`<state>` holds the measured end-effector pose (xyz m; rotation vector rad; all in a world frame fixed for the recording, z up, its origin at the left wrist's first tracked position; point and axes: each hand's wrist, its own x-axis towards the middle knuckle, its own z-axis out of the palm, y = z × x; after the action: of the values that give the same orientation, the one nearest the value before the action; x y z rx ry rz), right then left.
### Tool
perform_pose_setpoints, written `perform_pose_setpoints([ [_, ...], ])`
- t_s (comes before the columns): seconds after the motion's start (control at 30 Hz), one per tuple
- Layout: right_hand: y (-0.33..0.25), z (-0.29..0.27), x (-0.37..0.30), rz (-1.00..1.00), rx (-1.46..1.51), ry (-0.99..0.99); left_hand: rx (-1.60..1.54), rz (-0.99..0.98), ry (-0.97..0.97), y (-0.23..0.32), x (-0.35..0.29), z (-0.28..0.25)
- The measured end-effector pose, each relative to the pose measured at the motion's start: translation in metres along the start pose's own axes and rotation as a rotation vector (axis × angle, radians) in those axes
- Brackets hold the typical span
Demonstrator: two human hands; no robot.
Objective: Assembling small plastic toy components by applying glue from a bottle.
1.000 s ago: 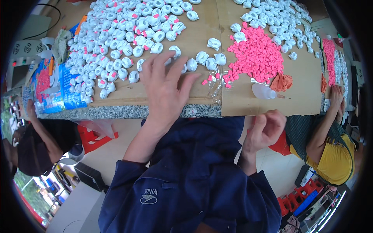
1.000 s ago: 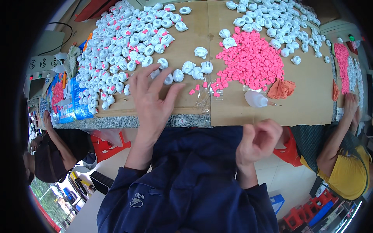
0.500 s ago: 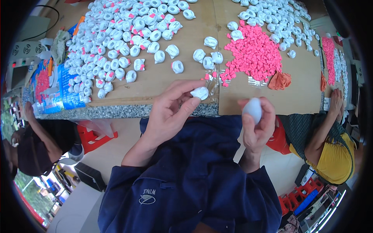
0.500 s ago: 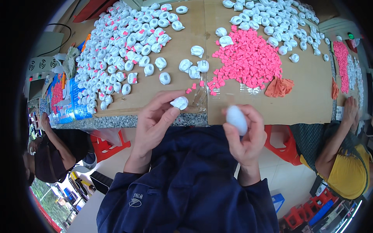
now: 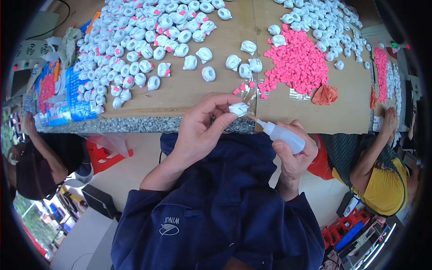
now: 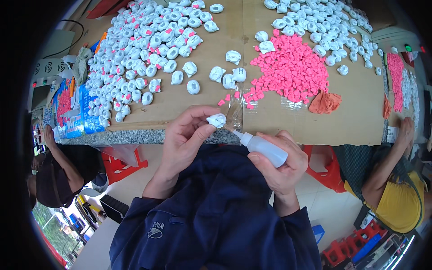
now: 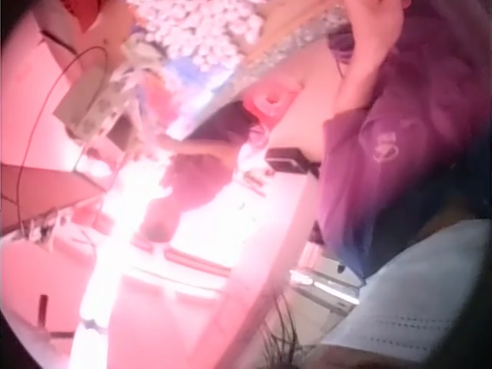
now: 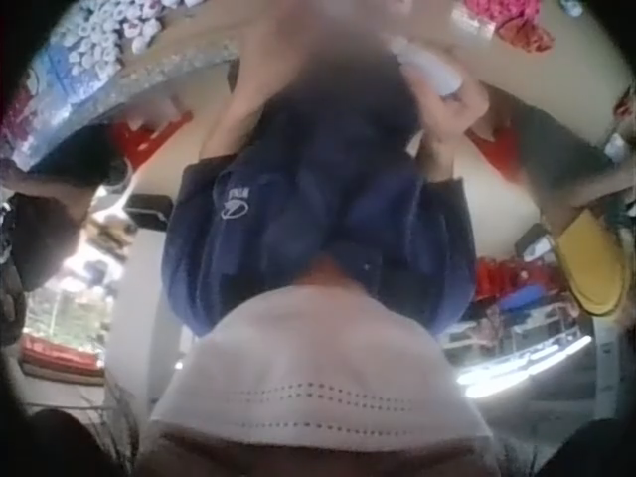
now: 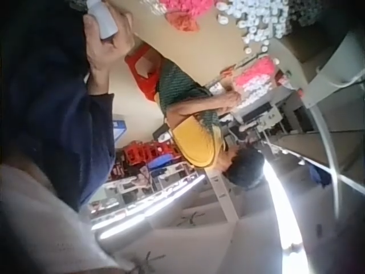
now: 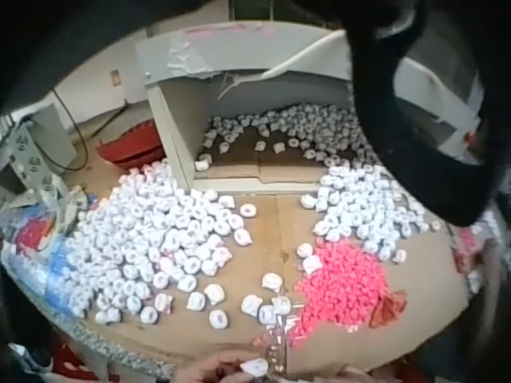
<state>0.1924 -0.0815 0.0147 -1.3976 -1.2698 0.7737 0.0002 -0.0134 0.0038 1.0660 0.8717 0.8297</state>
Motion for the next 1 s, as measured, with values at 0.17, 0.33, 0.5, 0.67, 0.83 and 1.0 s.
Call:
perform_pose_setpoints([
  [0.17,-0.002,-0.003,0.001,0.019,0.011,-0.011,0.021,0.002,0.002,0.0,0.0,0.0],
  [0.33,-0.005,-0.004,0.002,0.053,0.025,0.034,0.011,-0.013,0.015,0.001,0.0,0.0],
  [0.5,-0.006,-0.005,0.001,0.069,0.016,0.025,0.001,0.006,0.018,0.001,0.001,0.001],
  [0.67,-0.001,-0.003,0.001,0.028,0.026,-0.026,0.018,0.007,0.019,-0.002,0.0,0.001],
  [0.83,0.009,-0.013,-0.004,0.102,0.147,0.149,0.048,0.06,-0.002,-0.002,0.001,0.001],
  [1.0,0.022,-0.014,0.016,0.062,0.136,0.304,0.079,0.066,0.013,0.001,-0.004,0.003],
])
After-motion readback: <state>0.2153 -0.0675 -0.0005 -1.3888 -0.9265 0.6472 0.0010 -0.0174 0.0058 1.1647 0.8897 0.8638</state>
